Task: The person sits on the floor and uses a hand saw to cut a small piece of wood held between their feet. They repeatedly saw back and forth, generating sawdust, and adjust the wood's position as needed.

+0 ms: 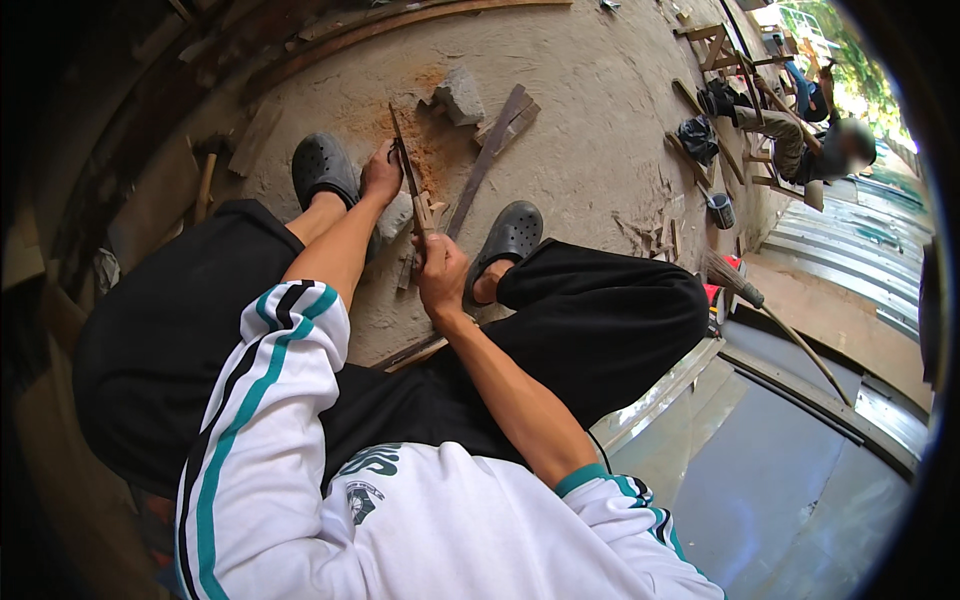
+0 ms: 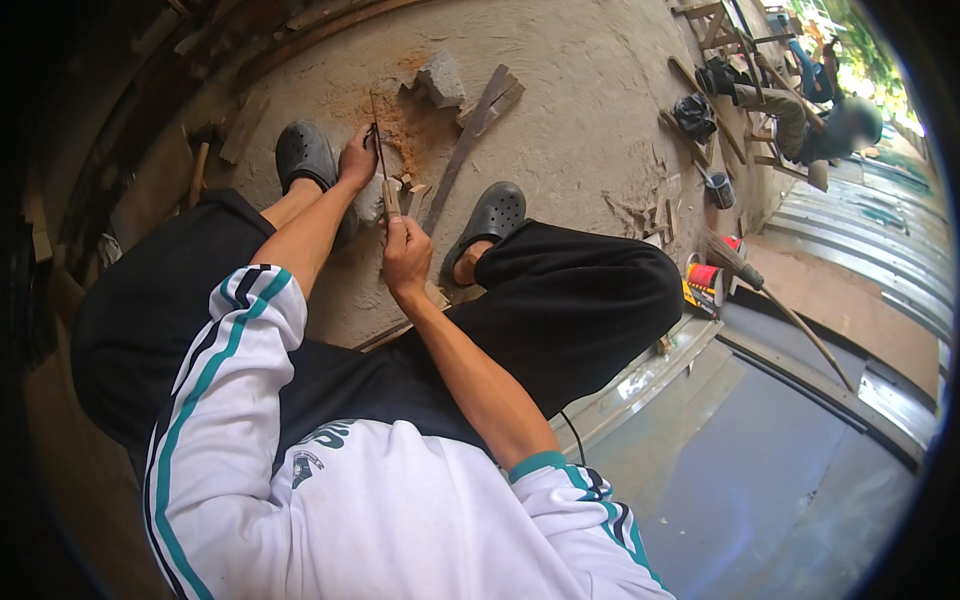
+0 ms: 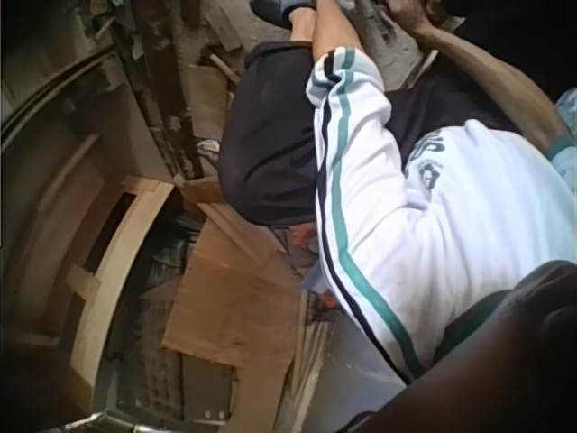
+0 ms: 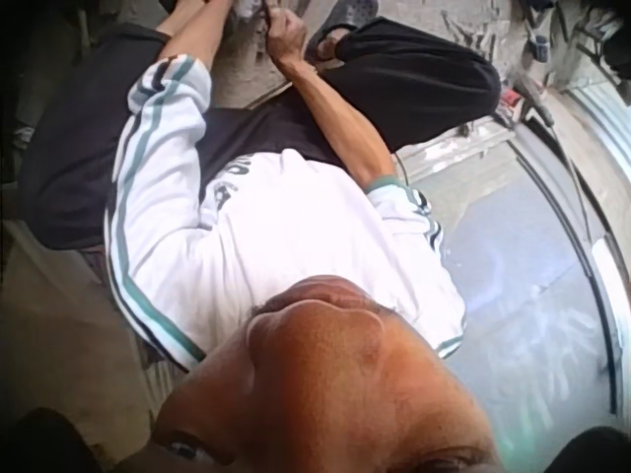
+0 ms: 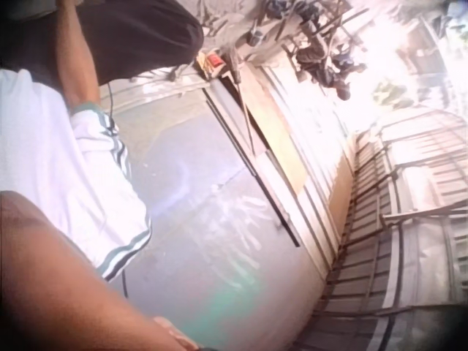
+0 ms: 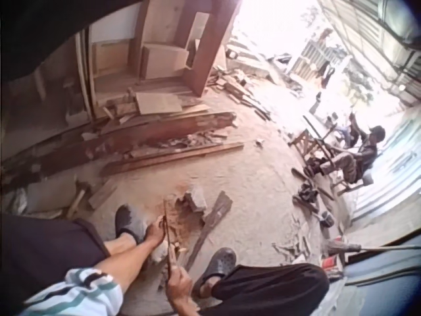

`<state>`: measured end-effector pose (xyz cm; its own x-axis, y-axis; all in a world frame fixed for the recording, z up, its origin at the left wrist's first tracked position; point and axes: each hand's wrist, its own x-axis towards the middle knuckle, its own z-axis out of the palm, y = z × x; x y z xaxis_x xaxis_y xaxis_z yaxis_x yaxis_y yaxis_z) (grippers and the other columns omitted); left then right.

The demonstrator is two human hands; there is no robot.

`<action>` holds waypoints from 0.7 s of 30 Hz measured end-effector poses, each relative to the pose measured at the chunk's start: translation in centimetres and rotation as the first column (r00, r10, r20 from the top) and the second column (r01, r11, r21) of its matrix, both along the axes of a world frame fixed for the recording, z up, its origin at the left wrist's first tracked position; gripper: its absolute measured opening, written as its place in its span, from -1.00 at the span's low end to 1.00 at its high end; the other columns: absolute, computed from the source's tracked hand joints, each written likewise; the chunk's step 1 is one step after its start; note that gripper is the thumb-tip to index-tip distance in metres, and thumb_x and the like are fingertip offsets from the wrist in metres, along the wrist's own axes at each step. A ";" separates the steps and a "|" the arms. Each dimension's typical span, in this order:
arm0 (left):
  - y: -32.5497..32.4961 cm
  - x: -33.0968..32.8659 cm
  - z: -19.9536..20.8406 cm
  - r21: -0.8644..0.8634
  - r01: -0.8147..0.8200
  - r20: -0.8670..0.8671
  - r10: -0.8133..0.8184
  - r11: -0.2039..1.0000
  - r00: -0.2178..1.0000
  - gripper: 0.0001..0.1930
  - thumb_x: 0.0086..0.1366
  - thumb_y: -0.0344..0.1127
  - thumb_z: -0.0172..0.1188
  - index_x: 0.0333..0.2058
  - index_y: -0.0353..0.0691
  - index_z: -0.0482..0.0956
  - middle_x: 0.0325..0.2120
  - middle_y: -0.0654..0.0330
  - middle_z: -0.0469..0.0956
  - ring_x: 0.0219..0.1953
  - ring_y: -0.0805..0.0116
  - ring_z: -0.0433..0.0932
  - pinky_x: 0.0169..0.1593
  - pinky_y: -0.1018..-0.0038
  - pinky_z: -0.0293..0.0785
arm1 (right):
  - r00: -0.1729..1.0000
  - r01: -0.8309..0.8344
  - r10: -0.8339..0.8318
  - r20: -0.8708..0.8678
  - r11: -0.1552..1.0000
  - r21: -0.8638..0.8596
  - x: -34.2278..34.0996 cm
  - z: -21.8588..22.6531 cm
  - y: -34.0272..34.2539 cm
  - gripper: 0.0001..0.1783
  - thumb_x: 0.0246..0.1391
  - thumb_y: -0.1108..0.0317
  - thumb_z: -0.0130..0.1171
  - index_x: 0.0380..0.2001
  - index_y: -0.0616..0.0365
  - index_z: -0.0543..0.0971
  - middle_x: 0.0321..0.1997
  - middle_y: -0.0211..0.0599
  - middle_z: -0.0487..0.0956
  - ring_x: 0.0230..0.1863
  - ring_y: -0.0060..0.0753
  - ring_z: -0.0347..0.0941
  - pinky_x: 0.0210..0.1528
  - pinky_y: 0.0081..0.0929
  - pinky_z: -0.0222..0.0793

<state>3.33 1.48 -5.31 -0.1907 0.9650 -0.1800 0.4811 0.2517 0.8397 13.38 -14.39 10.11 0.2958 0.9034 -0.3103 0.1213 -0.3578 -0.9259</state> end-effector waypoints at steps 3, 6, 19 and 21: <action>0.0 0.1 0.0 0.001 0.005 -0.030 -0.005 1.000 1.000 -0.64 0.39 -0.11 -0.04 0.01 -0.15 0.52 -0.10 -0.15 0.54 -0.04 -0.20 0.49 -0.02 0.11 0.42 | 0.999 -0.005 0.004 0.033 0.999 0.037 0.1 -0.3 -0.6 -0.59 0.25 0.17 -0.07 -0.41 0.29 0.59 -0.69 -0.38 0.41 -0.63 -0.54 0.32 -0.54 -0.49 0.19; 0.3 -1.2 -0.9 -0.022 -0.007 -0.055 0.005 1.000 0.998 -0.62 0.40 -0.10 -0.05 0.03 -0.18 0.53 -0.08 -0.16 0.53 -0.02 -0.19 0.49 -0.01 0.13 0.41 | 0.997 -0.035 0.030 0.070 0.996 0.083 -0.4 0.0 -0.6 -0.58 0.26 0.16 -0.09 -0.42 0.30 0.57 -0.68 -0.43 0.38 -0.64 -0.59 0.27 -0.57 -0.52 0.15; -1.2 0.1 -0.4 -0.038 0.078 -0.075 -0.081 0.996 0.994 -0.60 0.39 -0.16 -0.02 0.13 -0.15 0.46 0.05 -0.10 0.45 0.12 -0.08 0.40 0.18 0.17 0.31 | 0.969 0.197 -0.157 -0.191 0.957 0.215 1.6 10.9 7.1 -0.68 0.23 0.21 -0.08 -0.50 0.17 0.50 -0.70 -0.47 0.32 -0.70 -0.61 0.21 -0.65 -0.59 0.12; -0.7 -2.0 -1.3 -0.047 0.038 -0.070 -0.041 0.998 0.997 -0.57 0.35 -0.14 0.03 0.14 -0.15 0.44 0.07 -0.09 0.45 0.13 -0.06 0.41 0.18 0.19 0.32 | 0.908 0.217 -0.169 -0.384 0.973 0.084 2.7 14.7 9.5 -0.69 0.22 0.18 -0.07 -0.46 0.15 0.52 -0.68 -0.51 0.36 -0.73 -0.63 0.23 -0.70 -0.64 0.11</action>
<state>1.34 0.82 -6.63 -0.1665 0.9632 -0.2112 0.5491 0.2685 0.7915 16.12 -4.88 24.85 0.3529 0.8781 -0.3232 -0.3000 -0.2210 -0.9280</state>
